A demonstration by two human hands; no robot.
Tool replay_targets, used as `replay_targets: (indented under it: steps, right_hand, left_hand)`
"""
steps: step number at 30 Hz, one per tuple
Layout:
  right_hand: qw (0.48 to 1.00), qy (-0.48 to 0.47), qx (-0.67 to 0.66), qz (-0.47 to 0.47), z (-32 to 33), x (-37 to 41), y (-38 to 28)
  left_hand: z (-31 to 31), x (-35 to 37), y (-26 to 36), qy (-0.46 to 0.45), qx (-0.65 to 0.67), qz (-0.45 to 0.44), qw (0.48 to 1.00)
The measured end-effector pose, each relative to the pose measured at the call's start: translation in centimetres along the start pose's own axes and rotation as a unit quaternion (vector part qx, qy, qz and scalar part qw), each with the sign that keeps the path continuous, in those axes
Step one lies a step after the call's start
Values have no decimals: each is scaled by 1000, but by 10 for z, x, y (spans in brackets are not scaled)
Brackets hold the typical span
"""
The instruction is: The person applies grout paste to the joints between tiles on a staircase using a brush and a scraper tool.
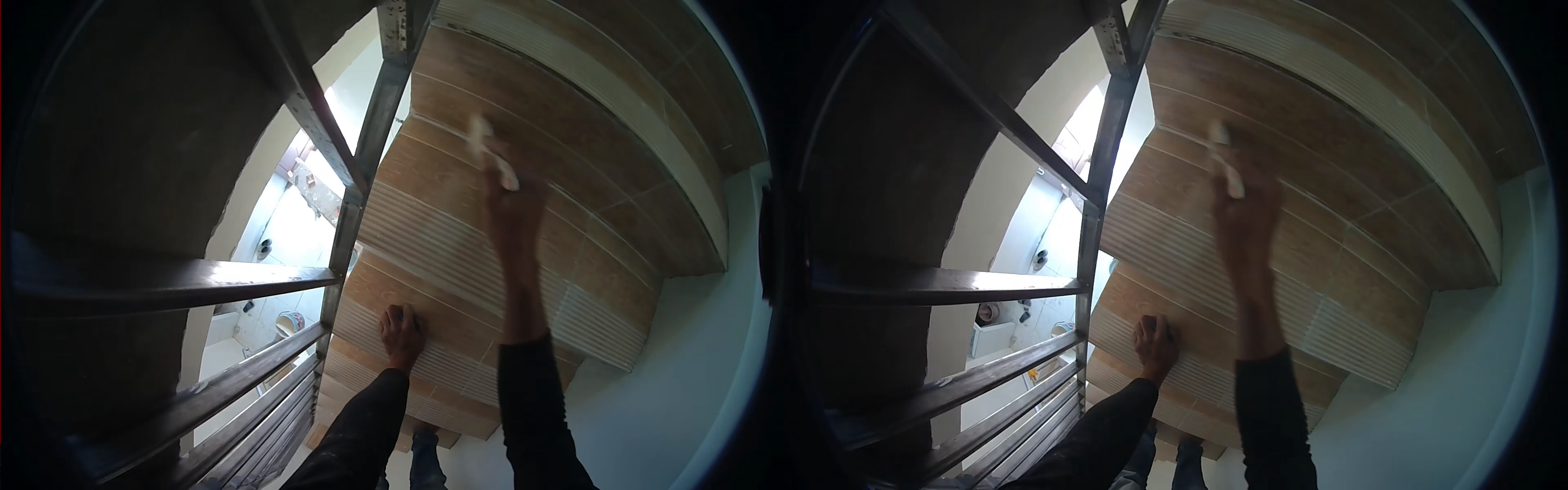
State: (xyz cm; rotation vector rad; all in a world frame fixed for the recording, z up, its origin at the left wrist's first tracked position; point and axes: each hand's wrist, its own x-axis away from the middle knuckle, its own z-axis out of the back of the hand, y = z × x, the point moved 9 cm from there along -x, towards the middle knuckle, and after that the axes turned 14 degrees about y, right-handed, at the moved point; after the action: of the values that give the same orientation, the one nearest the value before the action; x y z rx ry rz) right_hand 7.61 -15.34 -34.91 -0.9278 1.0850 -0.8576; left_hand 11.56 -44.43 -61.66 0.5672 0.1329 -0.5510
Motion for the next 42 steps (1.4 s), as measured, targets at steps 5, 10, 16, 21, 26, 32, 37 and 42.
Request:
replay_targets:
  steps: [5, 10, 16, 21, 26, 32, 37, 42]
  right_hand:
    - [868, -159, 360, 305, -63, 16, -2]
    - [961, -207, 64, 174, -80, 5, -36]
    - [980, 78, -183, -20, 104, -58, -88]
    - [964, 231, -82, -99, 220, -160, -73]
    - [977, 39, -171, -119, 75, -187, -73]
    - [946, -45, -289, -141, -46, -210, -83]
    - [979, 124, -112, -121, 78, -217, -108]
    - [972, 28, -207, -105, -14, -233, -51]
  left_hand:
    - [4, 1, 2, 20, -15, -9, 1000]
    - [2, 3, 0, 9, -12, -6, 1000]
    - [2, 3, -1, 17, -11, -18, 1000]
    - [0, 3, -3, 12, -3, -12, 1000]
    - [1, 2, -4, 21, -4, -8, 1000]
    - [5, 1, -1, 30, 2, -16, 999]
    - [0, 2, -5, -6, 15, 14, 1000]
    - [1, 2, -3, 9, 9, -1, 1000]
